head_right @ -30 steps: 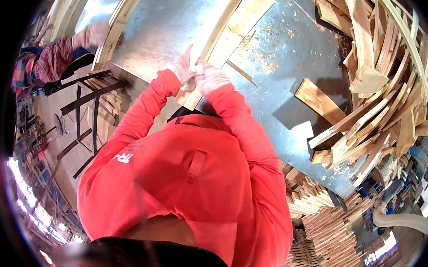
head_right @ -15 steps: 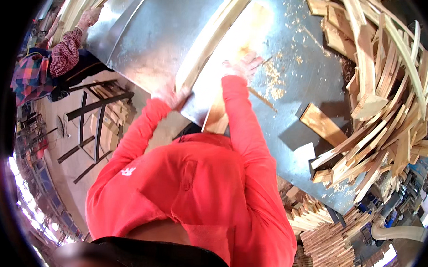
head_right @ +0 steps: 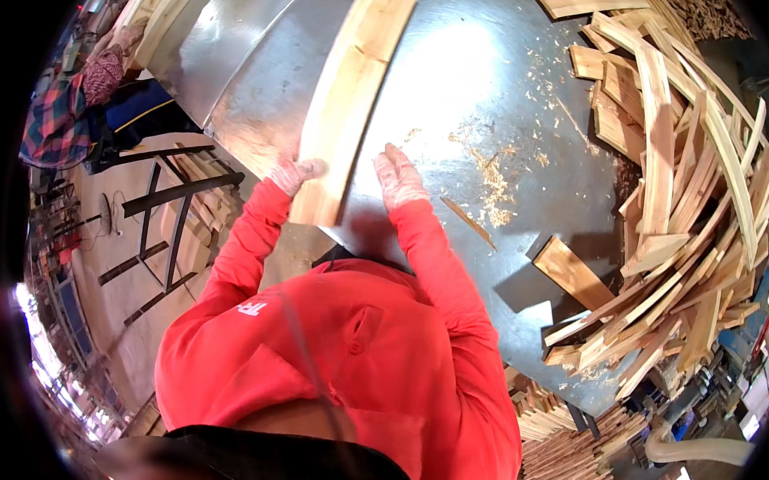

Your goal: The person sorts wooden planks on a metal table, picking up pieces from a pile and arranging them into neat stacks. The person handles the wood by hand, moving pieces from a disorganized pile to organized stacks on the left side of the table.

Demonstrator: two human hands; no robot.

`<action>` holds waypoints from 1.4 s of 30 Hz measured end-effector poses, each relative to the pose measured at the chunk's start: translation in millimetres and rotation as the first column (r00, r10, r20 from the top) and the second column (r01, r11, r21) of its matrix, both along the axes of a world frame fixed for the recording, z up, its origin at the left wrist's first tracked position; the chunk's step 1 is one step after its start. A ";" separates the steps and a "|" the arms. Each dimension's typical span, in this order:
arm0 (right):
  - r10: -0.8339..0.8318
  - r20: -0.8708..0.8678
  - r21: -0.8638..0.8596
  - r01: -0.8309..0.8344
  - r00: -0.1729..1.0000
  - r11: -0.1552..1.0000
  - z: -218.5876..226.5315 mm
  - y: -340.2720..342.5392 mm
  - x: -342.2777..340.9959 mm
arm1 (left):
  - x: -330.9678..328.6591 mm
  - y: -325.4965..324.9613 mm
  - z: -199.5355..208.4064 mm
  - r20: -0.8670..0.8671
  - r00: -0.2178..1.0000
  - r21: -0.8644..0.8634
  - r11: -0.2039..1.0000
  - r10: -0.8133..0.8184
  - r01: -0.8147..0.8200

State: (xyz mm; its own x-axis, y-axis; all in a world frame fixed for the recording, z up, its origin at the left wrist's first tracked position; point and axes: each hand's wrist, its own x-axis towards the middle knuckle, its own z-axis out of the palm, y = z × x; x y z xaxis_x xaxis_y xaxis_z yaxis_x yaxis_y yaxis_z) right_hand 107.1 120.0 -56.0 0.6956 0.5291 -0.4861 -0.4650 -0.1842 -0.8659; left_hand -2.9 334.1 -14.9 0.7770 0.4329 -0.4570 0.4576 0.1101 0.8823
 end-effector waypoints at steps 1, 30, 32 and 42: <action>0.010 0.026 -0.002 -0.010 1.000 1.000 12.1 -1.8 -2.6 | -2.9 14.3 4.1 -0.033 0.999 0.148 0.989 -0.006 0.011; 0.613 0.258 -0.426 -0.482 0.747 0.766 47.7 23.4 -42.2 | 52.0 -17.8 49.6 -0.572 0.819 0.458 0.846 0.046 0.273; 0.551 0.274 -0.378 -0.439 0.788 0.815 35.3 16.2 -50.6 | 54.2 -13.5 40.4 -0.537 0.837 0.534 0.809 0.100 0.246; 0.263 0.374 -0.260 -0.172 0.889 0.950 6.9 58.0 -51.2 | 6.6 211.1 78.9 -0.233 0.939 0.678 0.735 0.252 -0.029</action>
State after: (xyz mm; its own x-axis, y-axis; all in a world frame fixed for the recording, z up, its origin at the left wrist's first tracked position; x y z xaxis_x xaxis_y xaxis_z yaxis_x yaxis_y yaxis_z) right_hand 55.9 178.0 -49.2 0.7335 0.6050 -0.3098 -0.0145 -0.4418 -0.8970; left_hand 3.7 545.1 64.0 0.5613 0.8014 -0.2064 0.7282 -0.3599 0.5832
